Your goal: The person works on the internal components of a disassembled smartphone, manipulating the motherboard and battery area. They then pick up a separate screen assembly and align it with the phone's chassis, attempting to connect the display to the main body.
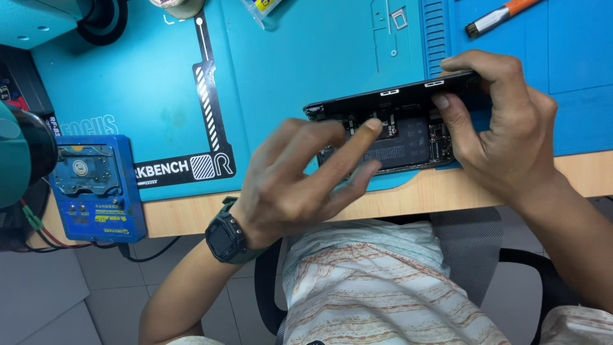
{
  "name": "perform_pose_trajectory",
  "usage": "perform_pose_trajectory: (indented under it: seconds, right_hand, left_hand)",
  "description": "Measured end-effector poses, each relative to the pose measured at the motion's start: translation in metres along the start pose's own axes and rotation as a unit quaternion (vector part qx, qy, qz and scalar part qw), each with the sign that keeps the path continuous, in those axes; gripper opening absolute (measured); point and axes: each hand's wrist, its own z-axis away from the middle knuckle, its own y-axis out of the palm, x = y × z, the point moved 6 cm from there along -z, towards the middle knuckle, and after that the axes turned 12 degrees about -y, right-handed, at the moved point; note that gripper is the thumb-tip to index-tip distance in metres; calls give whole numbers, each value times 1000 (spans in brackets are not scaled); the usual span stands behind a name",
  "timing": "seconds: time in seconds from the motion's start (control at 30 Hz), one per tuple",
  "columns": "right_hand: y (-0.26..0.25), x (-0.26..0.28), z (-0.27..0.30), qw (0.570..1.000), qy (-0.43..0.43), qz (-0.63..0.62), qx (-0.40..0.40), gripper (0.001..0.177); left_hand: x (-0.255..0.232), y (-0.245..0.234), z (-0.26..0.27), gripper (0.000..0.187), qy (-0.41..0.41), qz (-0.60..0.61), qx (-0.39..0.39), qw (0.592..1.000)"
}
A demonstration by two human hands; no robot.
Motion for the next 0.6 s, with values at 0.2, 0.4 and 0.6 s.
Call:
perform_pose_trajectory:
  seconds: [0.2, 0.4, 0.6]
  right_hand:
    - [-2, 2, -1, 1000, 2, 10, 5, 31]
    - [-19, 21, -1, 995, -58, 82, -16, 44]
    - [-11, 80, 24, 969, -105, 219, 49, 33]
  left_hand:
    - [24, -2, -30, 28, 13, -9, 1, 1000]
    - [35, 20, -34, 21, -7, 104, 21, 994]
    - [44, 23, -24, 17, -1, 165, 24, 986]
